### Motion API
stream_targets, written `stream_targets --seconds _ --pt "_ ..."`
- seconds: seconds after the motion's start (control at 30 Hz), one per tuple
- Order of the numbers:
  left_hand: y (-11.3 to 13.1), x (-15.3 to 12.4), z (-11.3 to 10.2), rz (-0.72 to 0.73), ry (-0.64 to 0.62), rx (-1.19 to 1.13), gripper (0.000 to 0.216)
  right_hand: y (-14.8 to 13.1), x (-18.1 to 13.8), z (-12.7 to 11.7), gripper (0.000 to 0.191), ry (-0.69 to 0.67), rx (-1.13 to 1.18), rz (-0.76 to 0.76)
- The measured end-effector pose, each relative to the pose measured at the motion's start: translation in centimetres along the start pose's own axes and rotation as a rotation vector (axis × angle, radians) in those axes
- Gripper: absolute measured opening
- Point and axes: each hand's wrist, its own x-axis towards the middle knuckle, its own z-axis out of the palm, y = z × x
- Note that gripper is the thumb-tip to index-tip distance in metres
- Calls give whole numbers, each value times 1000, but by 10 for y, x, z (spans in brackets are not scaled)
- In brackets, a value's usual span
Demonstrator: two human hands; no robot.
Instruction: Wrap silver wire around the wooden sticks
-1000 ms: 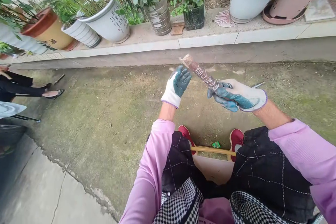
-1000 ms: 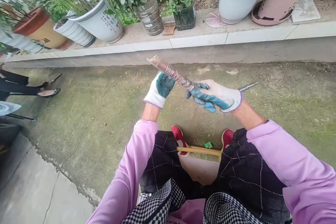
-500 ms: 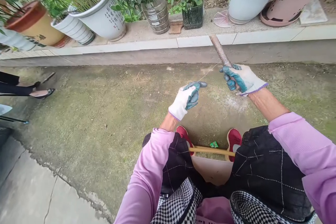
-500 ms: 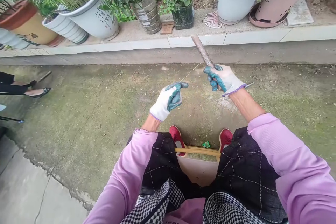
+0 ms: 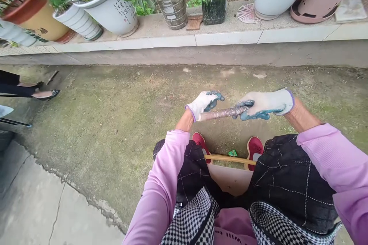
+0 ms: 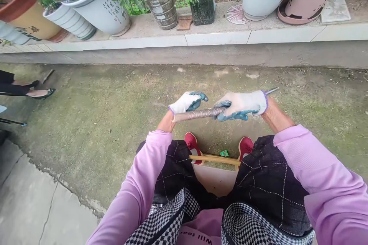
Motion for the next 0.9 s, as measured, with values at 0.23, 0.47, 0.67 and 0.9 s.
stream_targets --seconds 0.23,0.47,0.67,0.9 --pt "5 1 -11 3 57 7 11 18 13 -12 30 301 -532 190" --pt "10 -13 2 104 -5 19 23 8 19 -35 20 624 -714 370" --pt "-3 -25 32 120 -89 64 29 0 41 -13 28 707 -296 187" --pt "-6 -4 15 80 -46 44 20 -4 28 -7 55 396 167 -103"
